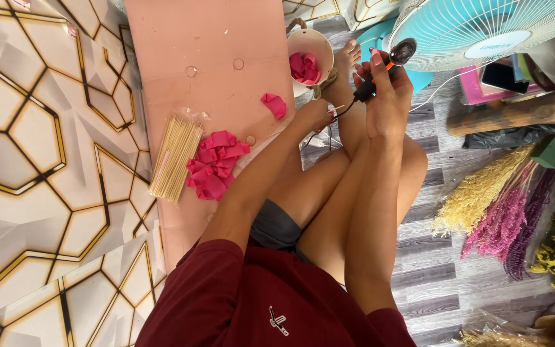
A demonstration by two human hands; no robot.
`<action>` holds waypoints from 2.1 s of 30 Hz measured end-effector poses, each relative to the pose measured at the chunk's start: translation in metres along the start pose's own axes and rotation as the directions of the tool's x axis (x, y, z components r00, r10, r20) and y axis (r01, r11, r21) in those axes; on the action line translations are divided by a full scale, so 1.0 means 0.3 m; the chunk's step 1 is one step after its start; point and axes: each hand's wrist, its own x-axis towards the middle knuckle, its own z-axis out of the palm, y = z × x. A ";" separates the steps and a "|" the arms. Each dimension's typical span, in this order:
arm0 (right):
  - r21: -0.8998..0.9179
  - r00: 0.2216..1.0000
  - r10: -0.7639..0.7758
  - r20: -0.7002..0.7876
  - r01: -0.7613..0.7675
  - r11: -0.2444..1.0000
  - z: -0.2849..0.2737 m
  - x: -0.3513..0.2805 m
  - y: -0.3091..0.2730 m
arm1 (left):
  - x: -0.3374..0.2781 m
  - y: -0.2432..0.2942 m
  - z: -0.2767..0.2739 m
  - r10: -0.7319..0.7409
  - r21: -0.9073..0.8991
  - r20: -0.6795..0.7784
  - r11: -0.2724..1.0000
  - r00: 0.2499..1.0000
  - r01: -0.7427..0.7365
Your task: The person sits on the floor and uses a hot glue gun to attach pink paper petals to wooden skewers. They roll and shape the petals by hand to form artificial roses, placing the finished flowers on a pink work surface.
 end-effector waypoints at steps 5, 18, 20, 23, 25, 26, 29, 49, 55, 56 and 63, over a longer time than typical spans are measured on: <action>-0.013 1.000 -0.028 0.007 0.028 1.000 0.007 -0.003 -0.004 | -0.023 -0.040 -0.045 0.073 0.094 -0.037 0.993 0.997 -0.069; -0.002 0.994 -0.107 0.022 0.107 0.994 0.022 0.014 0.033 | -0.190 -0.168 -0.068 0.358 0.362 -0.282 0.899 0.890 -0.247; -0.044 0.989 -0.132 0.065 0.135 0.990 0.040 0.019 0.029 | -0.218 -0.167 -0.096 0.357 0.397 -0.111 0.872 0.928 -0.288; -0.069 0.989 -0.134 0.064 0.138 0.988 0.032 0.004 0.037 | -0.270 -0.158 -0.089 0.450 0.411 -0.245 0.850 0.859 -0.328; -0.068 0.990 -0.124 0.067 0.128 0.989 0.028 0.000 0.050 | -0.280 -0.161 -0.064 0.408 0.358 -0.216 0.878 0.887 -0.317; -0.059 0.989 -0.127 0.077 0.131 0.990 0.040 0.012 0.047 | -0.279 -0.155 -0.077 0.373 0.316 -0.192 0.899 0.908 -0.303; -0.200 0.963 -0.244 0.112 0.262 0.944 0.001 0.069 0.127 | -0.153 -0.313 -0.017 0.347 0.413 -0.166 0.875 0.923 -0.254; -0.288 0.886 -0.053 0.460 0.206 0.935 0.194 -0.123 0.105 | -0.671 -0.152 -0.244 0.077 -0.602 -0.741 0.365 0.668 -0.710; -0.267 0.860 -0.024 0.510 0.185 0.946 0.159 -0.102 0.160 | -0.695 -0.157 -0.221 0.068 -0.586 -0.761 0.358 0.646 -0.727; -0.270 0.857 -0.026 0.515 0.191 0.944 0.140 -0.078 0.186 | -0.704 -0.154 -0.226 0.065 -0.588 -0.758 0.361 0.649 -0.724; -0.233 0.855 -0.084 0.511 0.232 0.944 0.176 -0.085 0.126 | -0.667 -0.232 -0.208 0.050 -0.729 -0.642 0.270 0.765 -0.629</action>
